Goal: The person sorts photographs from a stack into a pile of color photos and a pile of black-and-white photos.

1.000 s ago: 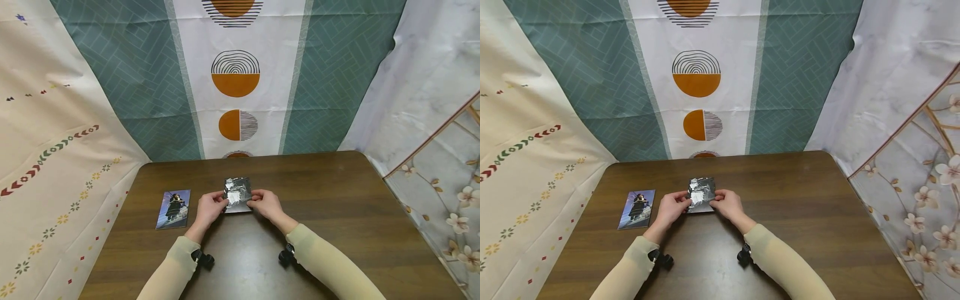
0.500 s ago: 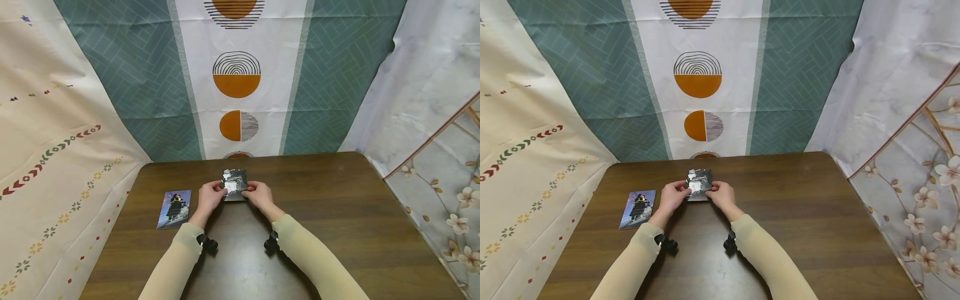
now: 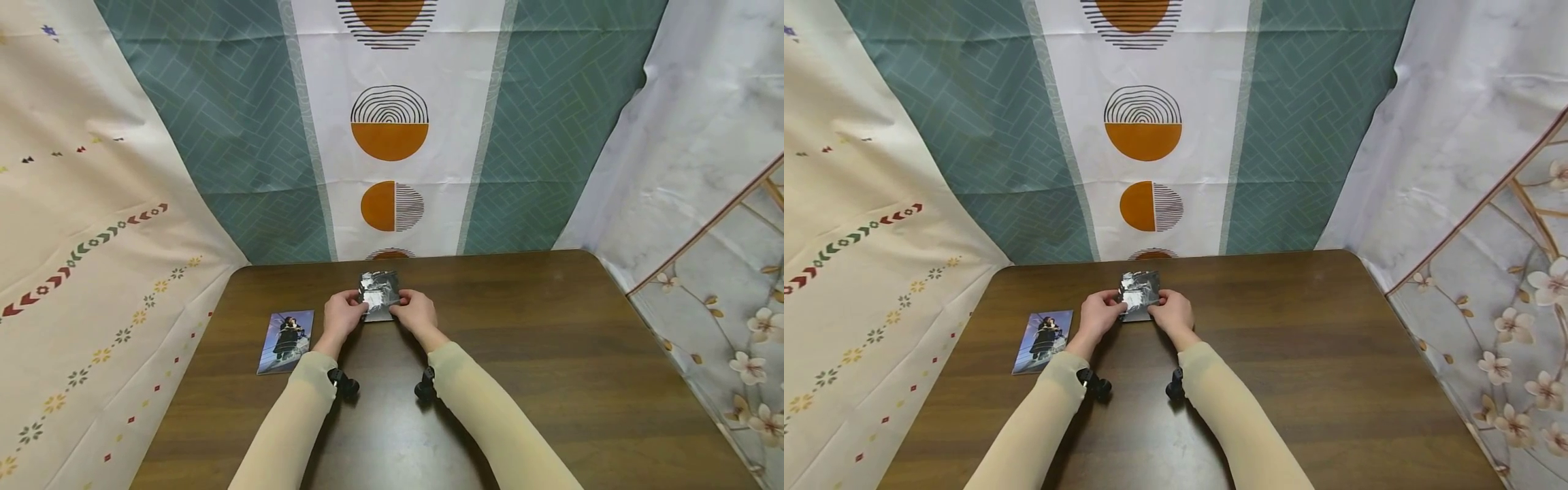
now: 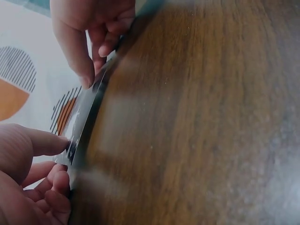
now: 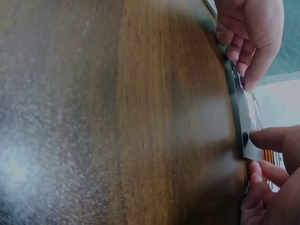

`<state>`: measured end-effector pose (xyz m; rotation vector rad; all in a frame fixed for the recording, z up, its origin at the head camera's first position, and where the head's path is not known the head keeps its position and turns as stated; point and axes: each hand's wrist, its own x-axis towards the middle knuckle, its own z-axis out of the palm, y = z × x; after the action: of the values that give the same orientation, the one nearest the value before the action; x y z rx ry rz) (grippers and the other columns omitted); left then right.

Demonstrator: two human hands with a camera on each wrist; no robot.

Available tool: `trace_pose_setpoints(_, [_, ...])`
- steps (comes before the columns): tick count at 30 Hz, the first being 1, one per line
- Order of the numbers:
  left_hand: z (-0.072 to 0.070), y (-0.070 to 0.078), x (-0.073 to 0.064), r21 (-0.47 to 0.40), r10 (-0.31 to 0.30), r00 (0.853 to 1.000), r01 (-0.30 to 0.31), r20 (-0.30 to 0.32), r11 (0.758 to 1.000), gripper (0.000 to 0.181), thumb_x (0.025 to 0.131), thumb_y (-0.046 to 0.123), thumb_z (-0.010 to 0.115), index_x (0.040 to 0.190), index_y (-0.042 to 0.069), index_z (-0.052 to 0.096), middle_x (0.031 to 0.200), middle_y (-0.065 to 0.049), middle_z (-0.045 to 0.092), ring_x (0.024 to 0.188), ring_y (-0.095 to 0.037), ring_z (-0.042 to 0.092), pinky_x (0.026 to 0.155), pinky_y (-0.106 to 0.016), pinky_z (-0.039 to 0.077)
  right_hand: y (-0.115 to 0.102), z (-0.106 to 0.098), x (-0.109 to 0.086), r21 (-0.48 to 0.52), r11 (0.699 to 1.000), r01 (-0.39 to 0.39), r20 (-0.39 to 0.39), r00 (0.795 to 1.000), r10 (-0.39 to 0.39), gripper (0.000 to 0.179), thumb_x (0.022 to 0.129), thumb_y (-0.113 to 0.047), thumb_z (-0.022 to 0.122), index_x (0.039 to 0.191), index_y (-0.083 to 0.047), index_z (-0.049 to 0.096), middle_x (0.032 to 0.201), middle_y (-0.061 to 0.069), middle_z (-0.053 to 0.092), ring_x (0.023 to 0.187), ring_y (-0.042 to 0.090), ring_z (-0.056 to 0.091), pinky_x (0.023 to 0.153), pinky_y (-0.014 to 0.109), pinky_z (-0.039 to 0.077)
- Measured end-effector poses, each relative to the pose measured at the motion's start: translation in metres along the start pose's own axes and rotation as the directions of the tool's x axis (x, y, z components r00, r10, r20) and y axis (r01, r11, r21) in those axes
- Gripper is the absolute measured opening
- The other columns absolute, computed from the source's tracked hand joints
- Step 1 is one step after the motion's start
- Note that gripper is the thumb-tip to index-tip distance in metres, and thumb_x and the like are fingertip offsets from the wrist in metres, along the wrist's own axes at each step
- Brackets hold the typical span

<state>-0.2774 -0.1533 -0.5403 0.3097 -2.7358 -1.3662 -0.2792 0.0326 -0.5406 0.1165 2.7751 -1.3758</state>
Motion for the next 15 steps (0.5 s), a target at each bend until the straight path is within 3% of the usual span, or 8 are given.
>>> trace_pose_setpoints(15, [0.0056,-0.0042,0.006,0.119,-0.012,1.0,0.011,0.01,0.993,0.048,0.091,0.022,0.079,0.136,0.005,0.073,0.097,-0.007,0.069,0.091,-0.026,0.062,0.076,-0.039,0.047,-0.0011,0.0048,0.0016,-0.117,0.992,-0.037,-0.016,0.999,0.035,0.051,0.091,-0.03,0.081,0.141,-0.019,0.073,0.117,-0.002,0.076,0.113,0.025,0.069,0.092,0.046,0.055])
